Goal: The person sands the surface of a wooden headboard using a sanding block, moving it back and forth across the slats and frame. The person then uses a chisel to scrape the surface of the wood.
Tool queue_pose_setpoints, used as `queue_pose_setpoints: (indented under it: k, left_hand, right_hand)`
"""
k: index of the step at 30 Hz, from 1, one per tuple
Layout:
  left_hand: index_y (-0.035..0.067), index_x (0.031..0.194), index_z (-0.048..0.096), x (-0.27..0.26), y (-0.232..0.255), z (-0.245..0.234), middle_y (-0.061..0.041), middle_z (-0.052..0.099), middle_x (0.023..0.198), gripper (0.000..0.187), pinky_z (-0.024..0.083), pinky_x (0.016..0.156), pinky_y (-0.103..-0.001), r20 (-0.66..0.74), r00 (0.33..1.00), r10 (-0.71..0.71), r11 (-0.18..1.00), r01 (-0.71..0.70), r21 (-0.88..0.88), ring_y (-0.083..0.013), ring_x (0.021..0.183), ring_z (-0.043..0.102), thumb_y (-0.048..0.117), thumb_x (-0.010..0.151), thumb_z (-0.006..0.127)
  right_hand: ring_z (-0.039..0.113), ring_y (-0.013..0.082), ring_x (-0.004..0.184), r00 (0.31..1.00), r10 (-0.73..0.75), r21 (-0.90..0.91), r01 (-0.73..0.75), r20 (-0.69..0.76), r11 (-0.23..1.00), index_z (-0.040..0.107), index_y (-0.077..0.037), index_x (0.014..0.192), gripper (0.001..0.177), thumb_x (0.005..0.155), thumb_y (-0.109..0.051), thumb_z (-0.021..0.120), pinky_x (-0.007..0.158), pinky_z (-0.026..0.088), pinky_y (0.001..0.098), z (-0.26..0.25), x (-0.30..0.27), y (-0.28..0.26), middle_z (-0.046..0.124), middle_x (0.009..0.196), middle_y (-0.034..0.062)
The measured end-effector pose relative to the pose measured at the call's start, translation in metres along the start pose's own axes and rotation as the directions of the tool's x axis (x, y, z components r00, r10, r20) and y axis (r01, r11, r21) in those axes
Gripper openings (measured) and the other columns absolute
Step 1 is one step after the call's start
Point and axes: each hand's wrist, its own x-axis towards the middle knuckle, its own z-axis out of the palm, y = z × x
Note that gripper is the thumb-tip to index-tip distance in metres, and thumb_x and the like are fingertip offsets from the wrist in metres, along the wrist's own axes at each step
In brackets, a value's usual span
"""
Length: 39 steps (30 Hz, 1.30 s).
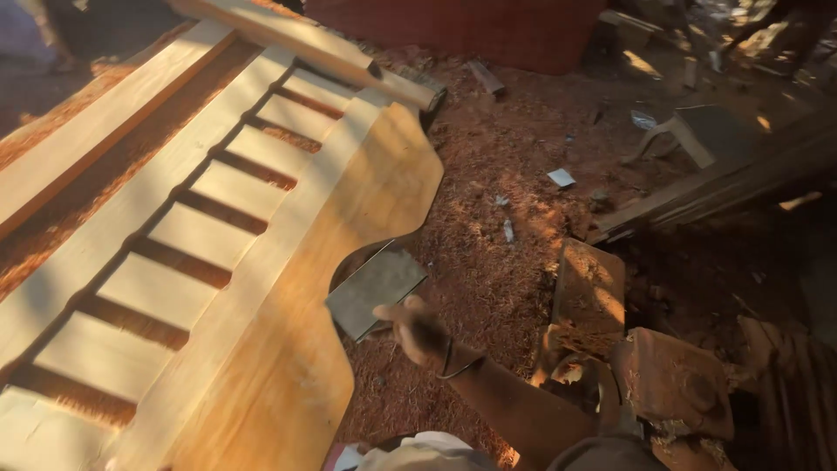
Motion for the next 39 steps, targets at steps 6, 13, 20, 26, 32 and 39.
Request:
queue_pose_setpoints:
  k: [6,13,20,26,32,39]
  left_hand:
    - [0.007,0.156,0.039,-0.073,0.098,-0.05,-0.017,0.031,0.168,0.095,0.016,0.121,-0.064,-0.036,0.939,-0.341,0.937,0.342,0.064,-0.0419,0.156,0.023,0.068,0.085,0.056]
    - [0.011,0.159,0.035,-0.084,0.129,-0.044,-0.012,0.03,0.168,0.091,0.005,0.127,-0.054,-0.211,0.914,-0.347,0.924,0.372,0.092,-0.0328,0.159,0.016,0.067,0.089,0.053]
    - [0.014,0.16,0.03,-0.082,0.126,-0.044,-0.01,0.029,0.167,0.099,0.006,0.126,-0.054,-0.165,0.88,-0.445,0.883,0.462,0.084,-0.031,0.157,0.017,0.069,0.083,0.058]
    - [0.013,0.161,0.025,-0.078,0.134,-0.06,-0.011,0.026,0.166,0.101,0.005,0.125,-0.052,-0.08,0.847,-0.526,0.842,0.532,0.094,-0.0315,0.156,0.014,0.069,0.084,0.058]
    - [0.015,0.163,0.019,-0.078,0.131,-0.08,-0.01,0.019,0.17,0.102,0.004,0.126,-0.051,0.045,0.856,-0.514,0.852,0.505,0.138,-0.0291,0.157,0.009,0.075,0.087,0.049]
    - [0.027,0.164,0.01,-0.081,0.09,-0.109,0.005,0.004,0.173,0.116,-0.004,0.127,-0.056,0.242,0.862,-0.446,0.883,0.378,0.279,-0.0255,0.159,-0.005,0.096,0.076,0.039]
  right_hand:
    - [0.067,0.0233,0.087,0.963,0.0,-0.033,-0.01,-0.27,0.999,0.057,-0.002,0.111,0.031,0.09,-0.022,0.068,0.081,0.061,0.0417,-0.084,-0.055,-0.008,0.067,0.099,0.0112]
    - [0.064,0.0232,0.096,0.917,0.071,0.026,-0.066,-0.393,0.997,0.055,-0.003,0.122,0.041,0.087,-0.021,0.067,0.079,0.057,0.0426,-0.16,-0.13,0.029,0.065,0.111,0.0093]
    - [0.065,0.0247,0.107,0.932,0.097,0.153,-0.045,-0.349,0.987,0.061,-0.002,0.123,0.035,0.092,-0.017,0.068,0.095,0.054,0.0387,-0.187,-0.135,0.039,0.065,0.118,0.0065]
    - [0.064,0.0256,0.107,0.97,0.084,-0.035,-0.095,-0.23,0.995,0.057,-0.003,0.128,0.04,0.092,-0.019,0.062,0.092,0.055,0.0419,-0.179,-0.13,0.025,0.063,0.121,0.0086]
    - [0.061,0.0257,0.106,0.961,0.127,-0.187,-0.176,-0.244,0.967,0.048,-0.005,0.143,0.054,0.092,-0.02,0.056,0.083,0.053,0.043,-0.144,-0.139,0.016,0.059,0.127,0.0111]
    - [0.061,0.0262,0.117,0.991,-0.133,-0.519,0.129,0.03,0.845,0.046,0.005,0.143,0.054,0.098,-0.023,0.055,0.095,0.058,0.0396,-0.133,-0.107,0.044,0.057,0.133,0.0147]
